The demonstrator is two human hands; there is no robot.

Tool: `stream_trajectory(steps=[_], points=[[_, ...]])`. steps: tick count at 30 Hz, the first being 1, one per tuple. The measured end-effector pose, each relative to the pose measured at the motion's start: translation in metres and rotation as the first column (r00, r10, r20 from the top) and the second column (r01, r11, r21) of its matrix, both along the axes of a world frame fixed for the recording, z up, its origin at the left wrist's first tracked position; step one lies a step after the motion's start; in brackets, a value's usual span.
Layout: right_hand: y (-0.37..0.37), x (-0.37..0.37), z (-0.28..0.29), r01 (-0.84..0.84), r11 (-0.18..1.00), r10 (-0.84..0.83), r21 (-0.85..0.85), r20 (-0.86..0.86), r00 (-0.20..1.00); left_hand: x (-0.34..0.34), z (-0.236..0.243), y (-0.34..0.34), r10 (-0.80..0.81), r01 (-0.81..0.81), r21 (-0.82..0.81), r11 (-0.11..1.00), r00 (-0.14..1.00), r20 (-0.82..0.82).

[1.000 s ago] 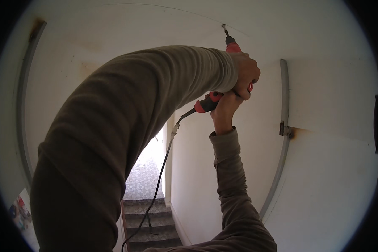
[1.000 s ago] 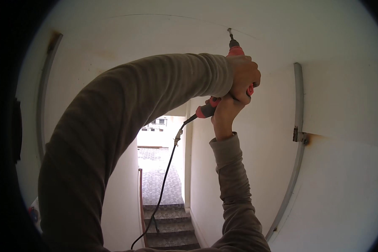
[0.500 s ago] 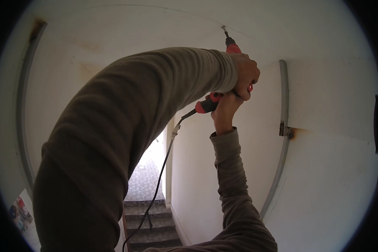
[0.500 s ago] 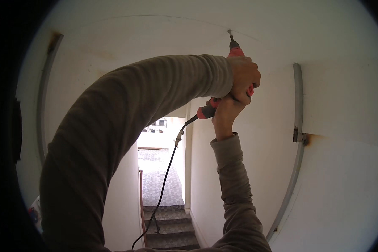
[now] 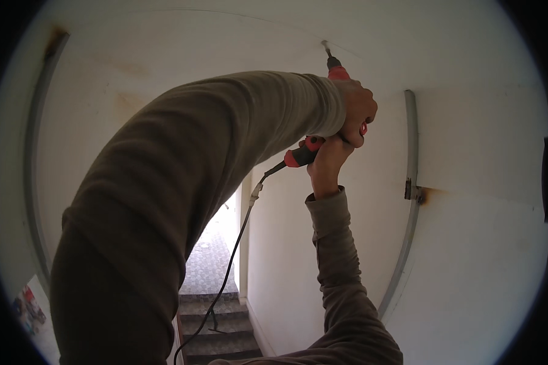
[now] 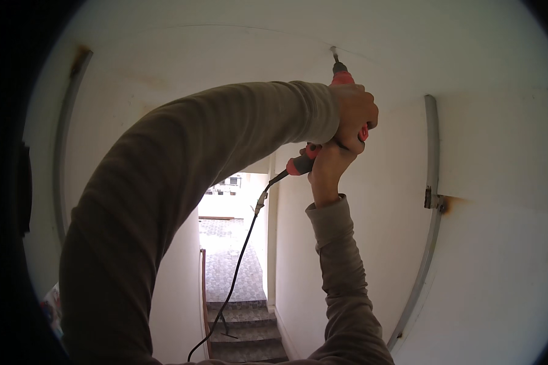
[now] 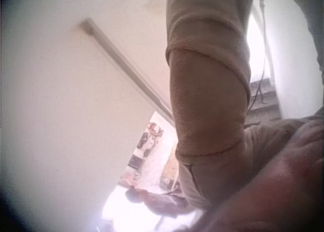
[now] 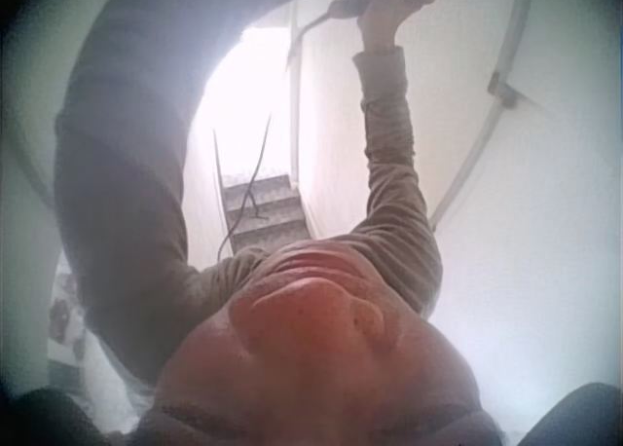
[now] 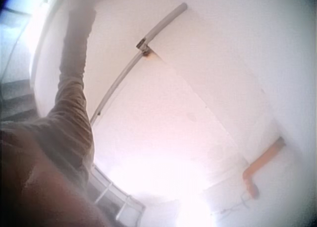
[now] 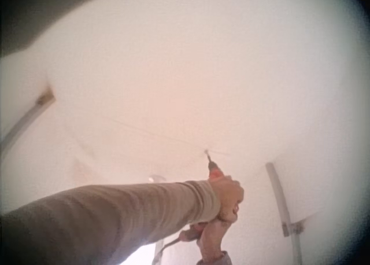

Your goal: The person uses a power drill to create a hole in the ceiling and then uses a hammer to tap a small anchor or fastener into the hole.

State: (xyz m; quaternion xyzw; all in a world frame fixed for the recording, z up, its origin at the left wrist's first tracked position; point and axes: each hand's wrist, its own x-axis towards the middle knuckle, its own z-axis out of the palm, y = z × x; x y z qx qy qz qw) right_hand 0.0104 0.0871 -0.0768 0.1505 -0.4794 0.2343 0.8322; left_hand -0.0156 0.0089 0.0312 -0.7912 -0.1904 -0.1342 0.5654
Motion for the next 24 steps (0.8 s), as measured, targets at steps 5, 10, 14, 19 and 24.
stream_trajectory(steps=[5,10,14,19,24], points=[[-0.003,0.001,0.001,0.016,1.0,-0.016,0.001,0.008,1.0,-0.001,0.0,-0.004,0.041,-0.041,-0.013,0.999,0.999,0.003],[-0.007,-0.001,0.002,-0.013,0.999,0.014,-0.049,0.021,1.0,-0.003,0.004,-0.012,0.041,-0.04,-0.073,0.997,0.999,0.009],[-0.008,0.0,0.003,0.024,1.0,-0.022,-0.016,0.062,0.998,-0.005,0.004,-0.01,-0.007,0.008,-0.042,0.999,1.0,0.019],[-0.012,0.0,0.001,0.022,0.999,-0.02,-0.034,0.049,0.999,-0.007,-0.001,-0.018,-0.01,0.011,-0.04,0.999,1.0,0.027],[-0.008,0.002,0.002,0.034,0.999,-0.032,-0.029,0.048,0.998,-0.005,0.005,-0.006,-0.017,0.017,-0.031,0.999,1.0,0.012]])
